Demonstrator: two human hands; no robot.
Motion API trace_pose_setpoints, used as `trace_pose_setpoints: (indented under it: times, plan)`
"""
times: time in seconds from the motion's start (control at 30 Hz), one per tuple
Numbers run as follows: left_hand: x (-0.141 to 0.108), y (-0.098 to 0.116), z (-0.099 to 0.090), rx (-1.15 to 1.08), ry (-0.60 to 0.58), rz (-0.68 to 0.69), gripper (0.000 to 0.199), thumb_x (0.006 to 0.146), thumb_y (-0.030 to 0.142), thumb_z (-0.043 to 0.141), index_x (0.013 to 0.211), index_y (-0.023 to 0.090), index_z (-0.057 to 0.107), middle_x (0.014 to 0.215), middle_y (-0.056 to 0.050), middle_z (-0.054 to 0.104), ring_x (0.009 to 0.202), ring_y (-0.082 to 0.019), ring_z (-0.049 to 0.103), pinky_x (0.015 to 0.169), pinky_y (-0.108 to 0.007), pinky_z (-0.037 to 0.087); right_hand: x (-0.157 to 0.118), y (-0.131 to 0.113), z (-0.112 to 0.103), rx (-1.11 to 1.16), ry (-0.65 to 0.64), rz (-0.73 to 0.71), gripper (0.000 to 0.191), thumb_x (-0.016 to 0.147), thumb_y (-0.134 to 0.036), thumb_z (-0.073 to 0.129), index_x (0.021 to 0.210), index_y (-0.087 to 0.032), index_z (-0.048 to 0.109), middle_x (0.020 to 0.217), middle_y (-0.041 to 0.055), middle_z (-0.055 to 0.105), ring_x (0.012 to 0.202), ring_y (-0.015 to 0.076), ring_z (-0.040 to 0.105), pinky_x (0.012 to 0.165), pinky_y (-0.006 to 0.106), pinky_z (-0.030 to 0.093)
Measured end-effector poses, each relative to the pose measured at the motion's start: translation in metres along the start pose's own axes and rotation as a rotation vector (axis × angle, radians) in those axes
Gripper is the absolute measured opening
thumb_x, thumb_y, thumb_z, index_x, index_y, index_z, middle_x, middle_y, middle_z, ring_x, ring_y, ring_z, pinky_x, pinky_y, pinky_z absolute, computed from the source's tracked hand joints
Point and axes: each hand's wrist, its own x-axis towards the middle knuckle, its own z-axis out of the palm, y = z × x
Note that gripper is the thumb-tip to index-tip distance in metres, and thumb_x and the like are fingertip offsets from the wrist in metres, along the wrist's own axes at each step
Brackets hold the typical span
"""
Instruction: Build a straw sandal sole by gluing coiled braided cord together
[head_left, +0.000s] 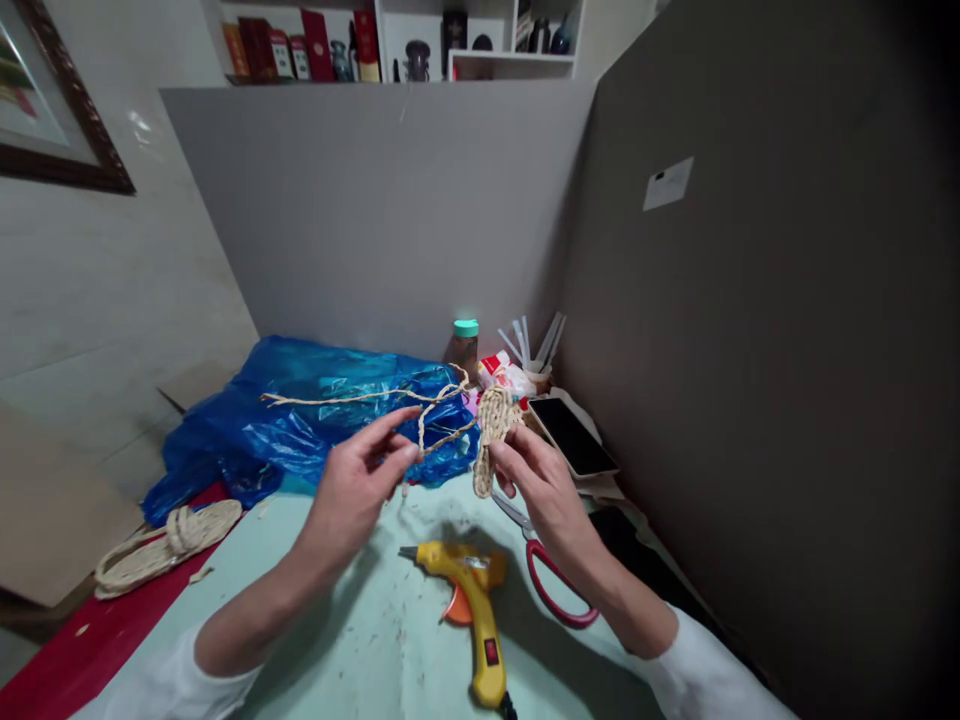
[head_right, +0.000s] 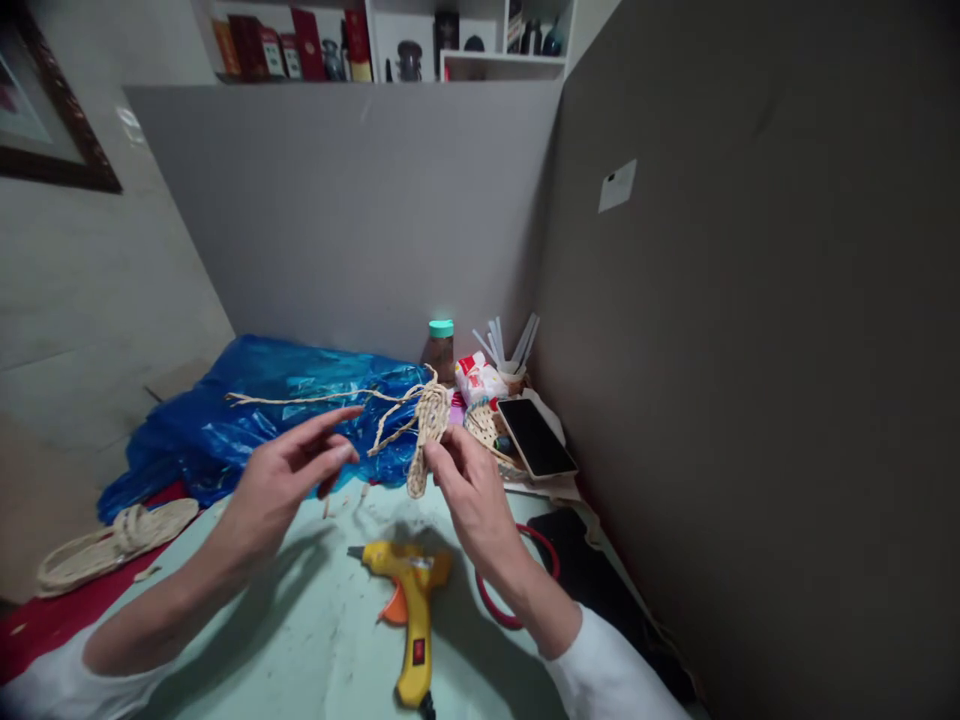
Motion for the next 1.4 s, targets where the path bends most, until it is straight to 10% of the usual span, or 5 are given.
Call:
trace_pose_setpoints:
  times: [0.07, 0.23, 0.6, 1.17, 1.4]
  plan:
    - [0.007, 0.007, -0.01, 0.059, 0.095, 0.127, 0.025, 0.085, 0.035, 0.071, 0.104, 0.019, 0.077, 0.093, -0.004, 0.074, 0.069, -0.013, 0.058, 0.065, -0.025, 0.046, 0.006, -0.007, -0.004, 0.023, -0.083, -0.02, 0.036, 0.097, -0.042, 0.05, 0.071, -0.019, 0.042, 0.068, -0.003, 0.043, 0.063, 0.0114, 0.04, 0.059, 0.025, 0.034]
    - [0.016, 0.02, -0.017, -0.005, -0.008, 0.258, 0.029, 0.093, 0.038, 0.062, 0.114, 0.024, 0.076, 0.115, -0.005, 0.075, 0.1, -0.018, 0.067, 0.078, -0.024, 0.051, 0.015, -0.025, 0.004, 0.019, -0.261, -0.068, 0.031, 0.1, -0.038, 0.048, 0.076, -0.019, 0.047, 0.074, -0.0024, 0.048, 0.068, 0.011, 0.044, 0.063, 0.024, 0.035]
    - [0.031, 0.026, -0.036, -0.084, 0.291, 0.299, 0.009, 0.078, 0.019, 0.078, 0.086, 0.019, 0.08, 0.078, 0.003, 0.078, 0.064, -0.007, 0.065, 0.062, -0.014, 0.053, 0.047, -0.031, 0.043, -0.12, -0.314, -0.183, 0.032, 0.104, -0.037, 0.046, 0.079, -0.019, 0.052, 0.071, -0.0045, 0.046, 0.063, 0.0095, 0.039, 0.059, 0.024, 0.03]
    - [0.035, 0.018, -0.05, -0.089, 0.085, 0.156, 0.016, 0.085, 0.03, 0.07, 0.089, 0.014, 0.072, 0.068, 0.001, 0.069, 0.054, -0.01, 0.061, 0.051, -0.02, 0.052, 0.049, -0.028, 0.046, -0.183, -0.277, -0.145, 0.034, 0.1, -0.035, 0.051, 0.072, -0.018, 0.055, 0.07, -0.0026, 0.049, 0.066, 0.0107, 0.042, 0.062, 0.025, 0.031]
    - [0.037, 0.021, -0.057, 0.259, 0.024, 0.164, 0.033, 0.09, 0.045, 0.061, 0.106, 0.018, 0.072, 0.07, 0.001, 0.061, 0.058, -0.011, 0.051, 0.049, -0.022, 0.041, 0.049, -0.024, 0.05, -0.107, -0.33, -0.025, 0.042, 0.103, -0.039, 0.047, 0.067, -0.018, 0.046, 0.063, -0.0046, 0.043, 0.059, 0.009, 0.037, 0.056, 0.025, 0.027]
